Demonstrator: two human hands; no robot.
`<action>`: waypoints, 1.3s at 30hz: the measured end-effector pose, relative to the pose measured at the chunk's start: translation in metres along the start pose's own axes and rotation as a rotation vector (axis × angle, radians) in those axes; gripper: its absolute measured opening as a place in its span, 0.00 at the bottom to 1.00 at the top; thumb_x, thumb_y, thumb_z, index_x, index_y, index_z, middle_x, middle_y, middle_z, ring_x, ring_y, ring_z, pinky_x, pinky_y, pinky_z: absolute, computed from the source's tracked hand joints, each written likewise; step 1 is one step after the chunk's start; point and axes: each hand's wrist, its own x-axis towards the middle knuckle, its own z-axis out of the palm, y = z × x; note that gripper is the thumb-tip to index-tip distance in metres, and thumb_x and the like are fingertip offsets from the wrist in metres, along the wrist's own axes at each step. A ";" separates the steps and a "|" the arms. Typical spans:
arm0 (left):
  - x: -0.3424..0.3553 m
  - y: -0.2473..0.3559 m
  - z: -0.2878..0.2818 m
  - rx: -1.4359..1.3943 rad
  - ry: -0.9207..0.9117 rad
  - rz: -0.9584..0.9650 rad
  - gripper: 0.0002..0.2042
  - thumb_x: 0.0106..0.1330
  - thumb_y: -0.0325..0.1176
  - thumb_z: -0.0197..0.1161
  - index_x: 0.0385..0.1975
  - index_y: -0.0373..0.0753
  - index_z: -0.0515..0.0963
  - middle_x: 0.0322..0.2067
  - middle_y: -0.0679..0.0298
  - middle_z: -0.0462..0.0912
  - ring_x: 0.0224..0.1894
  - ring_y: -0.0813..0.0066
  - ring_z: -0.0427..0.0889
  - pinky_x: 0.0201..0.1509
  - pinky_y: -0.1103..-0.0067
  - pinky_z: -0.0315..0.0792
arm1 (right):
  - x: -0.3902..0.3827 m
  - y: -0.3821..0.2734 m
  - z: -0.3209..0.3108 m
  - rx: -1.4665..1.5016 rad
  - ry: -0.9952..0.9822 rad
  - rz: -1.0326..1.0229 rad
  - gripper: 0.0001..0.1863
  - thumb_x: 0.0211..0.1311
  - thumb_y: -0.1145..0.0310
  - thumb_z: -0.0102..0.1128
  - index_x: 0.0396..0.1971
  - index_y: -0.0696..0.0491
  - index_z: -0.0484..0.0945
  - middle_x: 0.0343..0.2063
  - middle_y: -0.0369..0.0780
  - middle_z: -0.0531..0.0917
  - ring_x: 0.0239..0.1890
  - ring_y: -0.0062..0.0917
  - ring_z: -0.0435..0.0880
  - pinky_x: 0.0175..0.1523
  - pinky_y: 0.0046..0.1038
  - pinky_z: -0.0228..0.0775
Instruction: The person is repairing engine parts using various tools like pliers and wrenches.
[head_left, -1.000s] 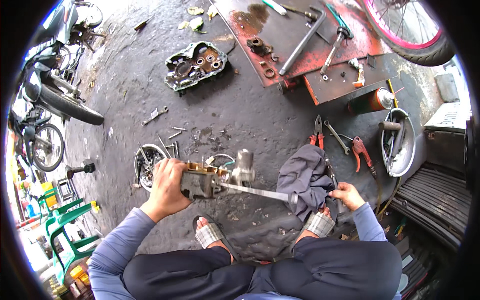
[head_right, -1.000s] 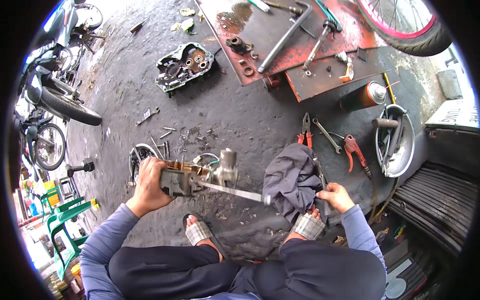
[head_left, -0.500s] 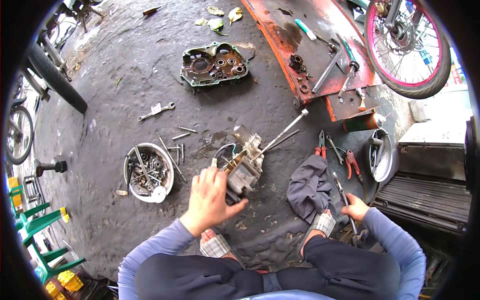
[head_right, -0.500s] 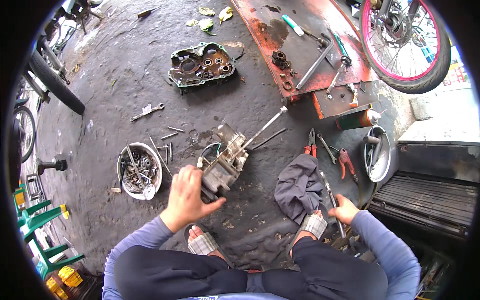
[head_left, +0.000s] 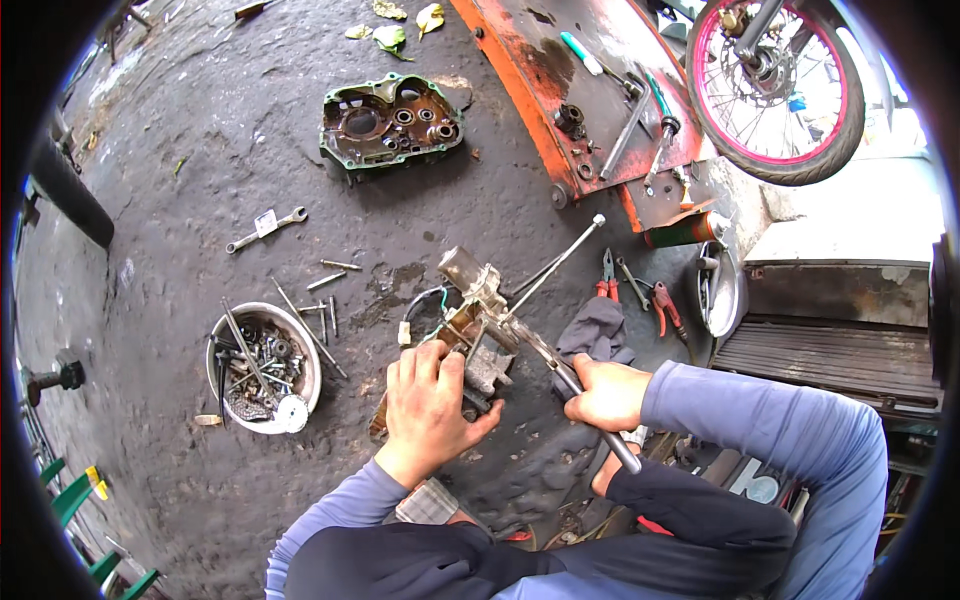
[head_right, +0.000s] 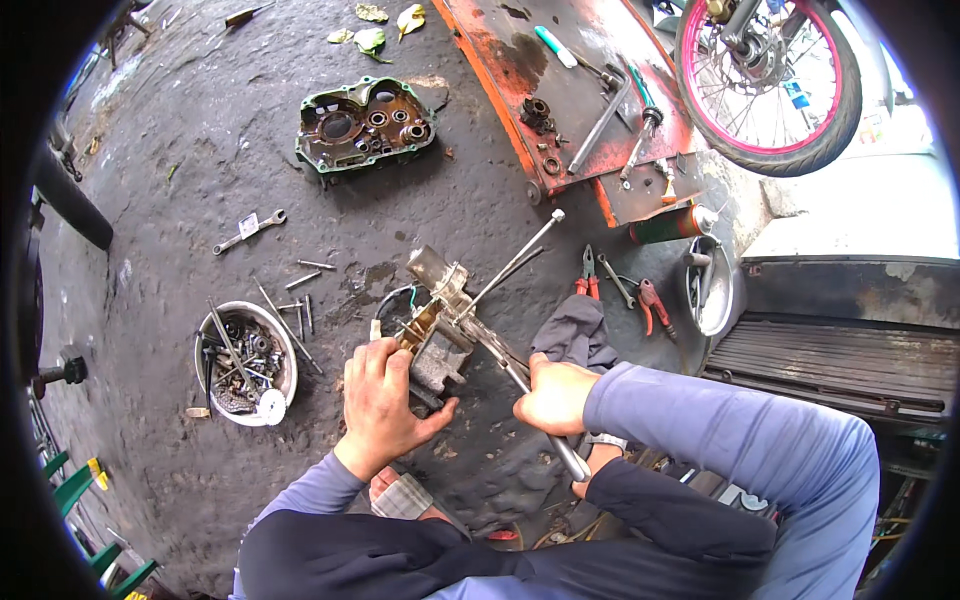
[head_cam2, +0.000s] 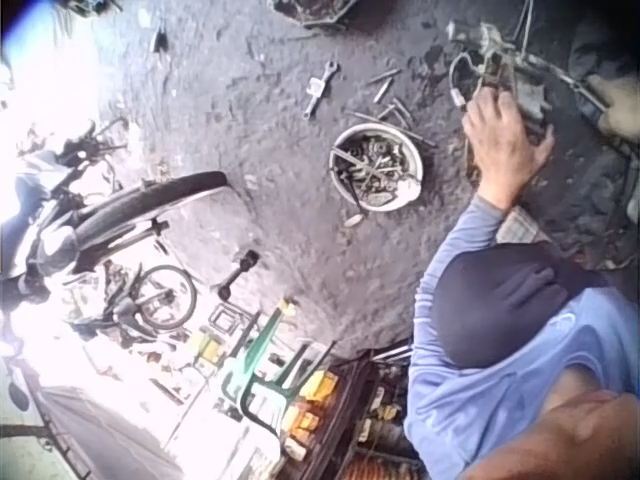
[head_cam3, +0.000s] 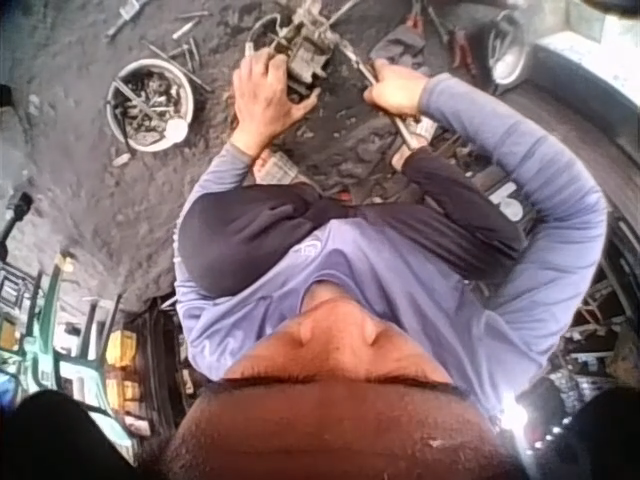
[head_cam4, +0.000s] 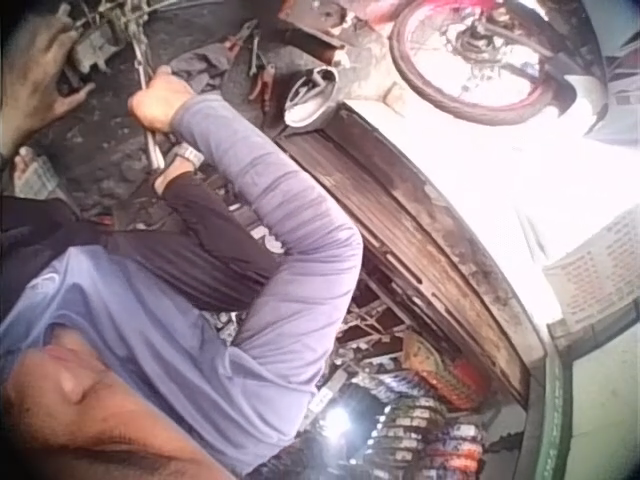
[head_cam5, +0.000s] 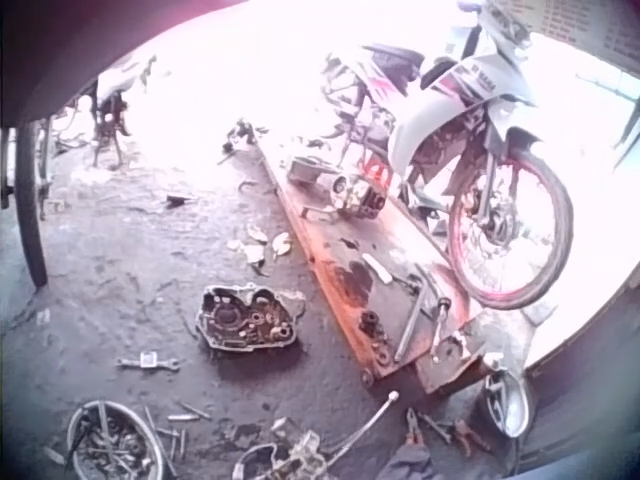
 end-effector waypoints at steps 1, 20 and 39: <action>-0.001 -0.001 0.000 -0.004 -0.001 0.009 0.35 0.38 0.46 0.81 0.46 0.35 0.73 0.48 0.52 0.73 0.48 0.51 0.73 0.50 0.60 0.68 | -0.004 -0.005 -0.002 -0.015 -0.013 0.036 0.36 0.59 0.53 0.54 0.56 0.71 0.63 0.44 0.58 0.83 0.51 0.48 0.83 0.57 0.41 0.71; 0.135 -0.032 -0.007 -0.673 -0.810 0.552 0.23 0.59 0.25 0.63 0.58 0.33 0.76 0.54 0.48 0.82 0.55 0.53 0.81 0.60 0.64 0.73 | -0.013 -0.064 -0.043 -0.151 -0.140 -0.109 0.20 0.59 0.53 0.53 0.26 0.58 0.80 0.26 0.45 0.85 0.28 0.34 0.82 0.39 0.36 0.71; 0.023 0.004 -0.009 -0.064 -0.071 0.529 0.15 0.57 0.35 0.62 0.42 0.35 0.79 0.50 0.52 0.80 0.56 0.57 0.79 0.65 0.57 0.68 | -0.031 -0.029 -0.006 0.251 -0.330 0.130 0.20 0.53 0.62 0.62 0.40 0.61 0.74 0.31 0.47 0.82 0.32 0.31 0.84 0.36 0.33 0.76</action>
